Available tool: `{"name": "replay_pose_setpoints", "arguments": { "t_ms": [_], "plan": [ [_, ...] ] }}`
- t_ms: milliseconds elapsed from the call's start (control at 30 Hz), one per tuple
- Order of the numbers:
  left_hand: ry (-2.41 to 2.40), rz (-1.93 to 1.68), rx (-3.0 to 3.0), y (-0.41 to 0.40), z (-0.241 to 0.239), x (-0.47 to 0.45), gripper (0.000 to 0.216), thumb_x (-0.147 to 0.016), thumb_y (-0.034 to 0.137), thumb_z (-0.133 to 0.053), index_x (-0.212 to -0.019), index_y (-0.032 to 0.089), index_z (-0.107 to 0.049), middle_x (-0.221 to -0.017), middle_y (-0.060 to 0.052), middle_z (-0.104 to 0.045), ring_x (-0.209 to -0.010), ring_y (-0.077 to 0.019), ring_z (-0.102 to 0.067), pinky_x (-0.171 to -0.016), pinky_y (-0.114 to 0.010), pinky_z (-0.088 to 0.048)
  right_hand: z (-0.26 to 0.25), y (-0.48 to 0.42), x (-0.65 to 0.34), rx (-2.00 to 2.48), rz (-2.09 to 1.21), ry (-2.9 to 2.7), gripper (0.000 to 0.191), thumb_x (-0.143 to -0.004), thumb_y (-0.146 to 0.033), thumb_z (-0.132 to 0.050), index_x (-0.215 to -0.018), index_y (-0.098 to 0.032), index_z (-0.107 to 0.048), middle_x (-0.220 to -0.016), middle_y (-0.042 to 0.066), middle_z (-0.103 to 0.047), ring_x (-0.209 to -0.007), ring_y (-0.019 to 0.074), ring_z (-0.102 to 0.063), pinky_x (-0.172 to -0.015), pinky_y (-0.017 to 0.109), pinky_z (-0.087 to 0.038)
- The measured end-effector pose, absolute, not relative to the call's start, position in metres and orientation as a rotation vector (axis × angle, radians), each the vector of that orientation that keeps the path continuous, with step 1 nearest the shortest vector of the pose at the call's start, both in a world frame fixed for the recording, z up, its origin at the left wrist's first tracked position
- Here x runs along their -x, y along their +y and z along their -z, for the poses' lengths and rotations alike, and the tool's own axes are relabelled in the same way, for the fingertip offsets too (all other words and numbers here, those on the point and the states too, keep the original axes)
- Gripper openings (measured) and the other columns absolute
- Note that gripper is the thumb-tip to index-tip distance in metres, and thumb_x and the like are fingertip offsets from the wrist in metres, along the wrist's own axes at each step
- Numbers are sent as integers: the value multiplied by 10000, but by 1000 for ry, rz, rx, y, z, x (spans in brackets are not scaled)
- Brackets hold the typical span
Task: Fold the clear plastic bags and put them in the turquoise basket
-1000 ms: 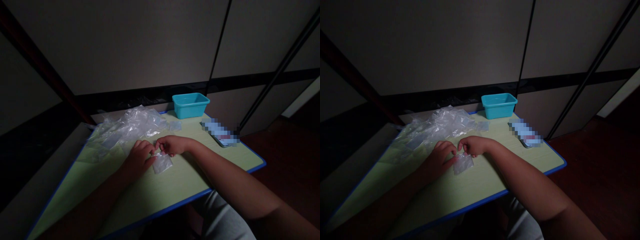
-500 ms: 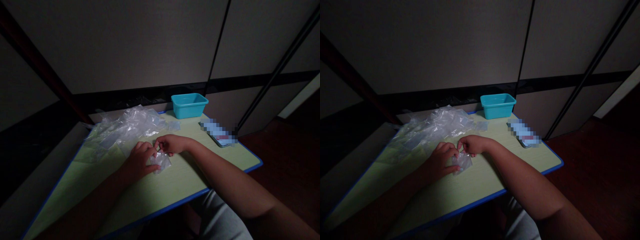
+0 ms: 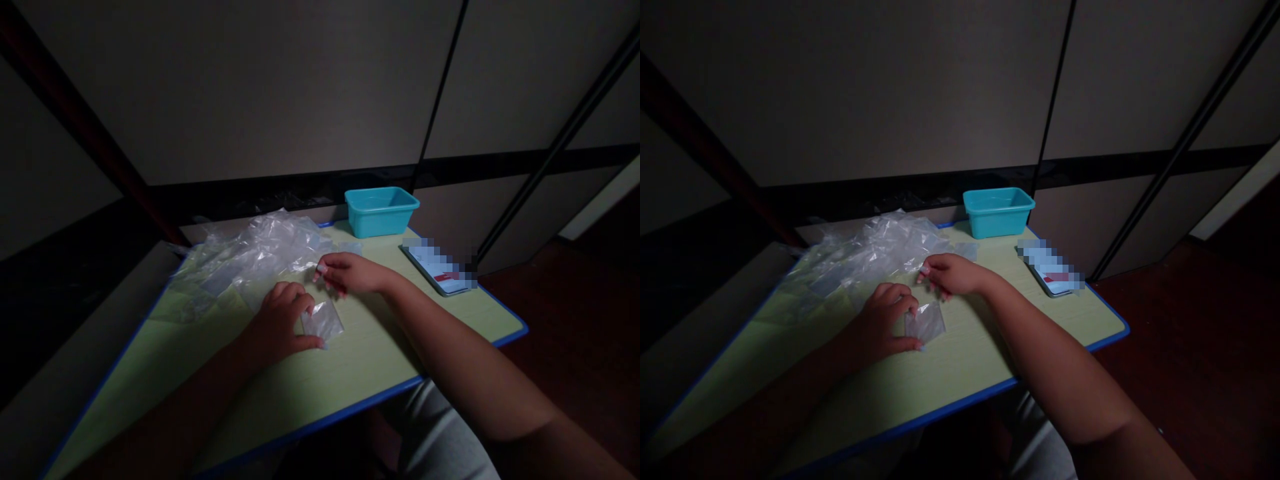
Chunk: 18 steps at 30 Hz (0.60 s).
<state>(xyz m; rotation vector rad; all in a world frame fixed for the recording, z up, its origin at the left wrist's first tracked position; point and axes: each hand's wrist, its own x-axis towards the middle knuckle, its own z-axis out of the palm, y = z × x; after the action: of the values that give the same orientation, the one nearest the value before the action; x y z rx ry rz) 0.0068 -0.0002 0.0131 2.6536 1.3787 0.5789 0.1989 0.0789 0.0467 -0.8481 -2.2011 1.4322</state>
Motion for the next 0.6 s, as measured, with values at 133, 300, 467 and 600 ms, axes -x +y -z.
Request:
{"name": "replay_pose_setpoints", "arguments": {
  "t_ms": [133,300,467,600],
  "plan": [
    [1366,-568,-2674,1,-12,-7,512,-530,555,-756,-856,207,-569,-965,-49,-521,-947,-265,-432,-816,-384,-358,-40,74,-193,586,-1920,-1994,295,-950,-313,-345,-786,-141,-520,-526,-53,-464,-436,78,-457,-476,197,-402],
    [1386,-574,-2665,2,-10,-6,576,-499,613,-739,-884,214,-581,-963,-47,-523,-943,-266,-431,-814,-389,-357,-31,71,-186,548,-2090,-1946,342,-953,-359,-352,-759,-134,-519,-508,-54,-471,-429,74,-461,-493,197,-412],
    [1386,-569,-2653,2,-10,-6,598,-454,605,-765,-862,217,-563,-962,-43,-516,-928,-259,-422,-799,-374,-358,-30,76,-188,737,-2006,-1951,319,-967,-313,-316,-765,-148,-500,-457,-63,-468,-414,82,-471,-505,203,-431],
    [1396,-546,-2669,2,-9,-6,606,-426,589,-786,-854,222,-565,-985,-39,-500,-935,-256,-419,-807,-368,-354,-29,80,-192,759,-1919,-1978,247,-946,-281,-382,-771,-147,-495,-468,-66,-476,-416,85,-482,-489,204,-425]
  ]
}}
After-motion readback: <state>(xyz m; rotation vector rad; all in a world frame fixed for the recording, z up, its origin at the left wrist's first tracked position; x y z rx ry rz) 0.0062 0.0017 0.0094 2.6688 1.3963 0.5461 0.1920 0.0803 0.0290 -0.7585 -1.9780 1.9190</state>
